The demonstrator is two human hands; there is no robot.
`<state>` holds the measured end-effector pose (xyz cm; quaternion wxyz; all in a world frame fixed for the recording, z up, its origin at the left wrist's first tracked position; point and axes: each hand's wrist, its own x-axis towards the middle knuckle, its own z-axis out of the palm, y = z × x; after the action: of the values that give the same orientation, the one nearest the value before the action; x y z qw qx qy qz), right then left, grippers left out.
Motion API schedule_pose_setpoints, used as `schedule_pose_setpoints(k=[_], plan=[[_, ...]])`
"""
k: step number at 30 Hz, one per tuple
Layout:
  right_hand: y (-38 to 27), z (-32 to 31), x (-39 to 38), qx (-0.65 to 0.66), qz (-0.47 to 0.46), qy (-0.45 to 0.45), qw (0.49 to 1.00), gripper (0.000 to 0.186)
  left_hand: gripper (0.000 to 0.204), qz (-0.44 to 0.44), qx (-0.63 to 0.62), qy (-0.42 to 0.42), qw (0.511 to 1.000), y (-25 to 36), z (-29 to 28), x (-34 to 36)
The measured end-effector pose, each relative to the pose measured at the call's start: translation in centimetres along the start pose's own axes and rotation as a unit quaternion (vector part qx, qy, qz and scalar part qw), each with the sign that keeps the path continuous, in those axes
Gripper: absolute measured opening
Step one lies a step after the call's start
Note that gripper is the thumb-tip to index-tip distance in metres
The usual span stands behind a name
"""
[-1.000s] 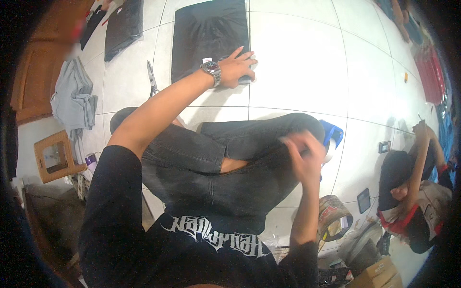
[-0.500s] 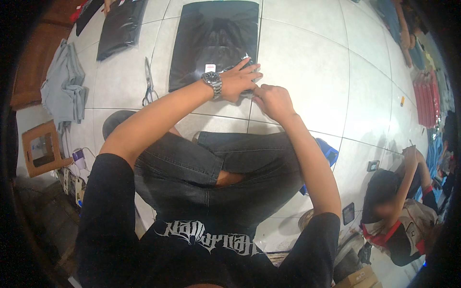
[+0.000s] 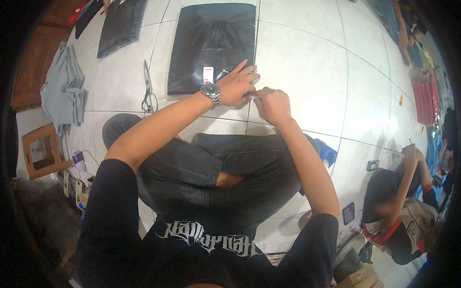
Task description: The person sits on the floor and packages folded black garments into clear plastic bags. They seal the bags using a handheld tape dispenser and place the finished packages into a growing stack. Other people are visible in the background performing similar packaging tasks.
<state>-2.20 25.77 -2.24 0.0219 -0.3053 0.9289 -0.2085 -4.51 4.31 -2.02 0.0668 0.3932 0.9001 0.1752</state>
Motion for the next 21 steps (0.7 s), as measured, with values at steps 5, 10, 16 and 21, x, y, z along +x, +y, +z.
schedule_pose_setpoints(k=[5,10,16,21], plan=[[-0.1,-1.0,0.3,0.058,0.047,0.012,0.997,0.031,0.019,-0.006,-0.004,0.043,0.999,0.4,0.9,-0.5],[2.0,-0.5,1.9,0.051,0.044,-0.040,0.997,0.052,0.031,0.001,-0.022,0.077,0.997,0.6,1.5,-0.8],[2.0,-0.7,4.9,0.097,0.061,-0.077,0.990,0.070,0.079,-0.071,-0.056,0.145,0.985,2.1,1.2,-1.4],[1.8,-0.5,5.2,0.100,0.070,-0.017,0.992,0.063,0.090,-0.075,-0.068,0.140,0.985,2.1,0.7,-2.0]])
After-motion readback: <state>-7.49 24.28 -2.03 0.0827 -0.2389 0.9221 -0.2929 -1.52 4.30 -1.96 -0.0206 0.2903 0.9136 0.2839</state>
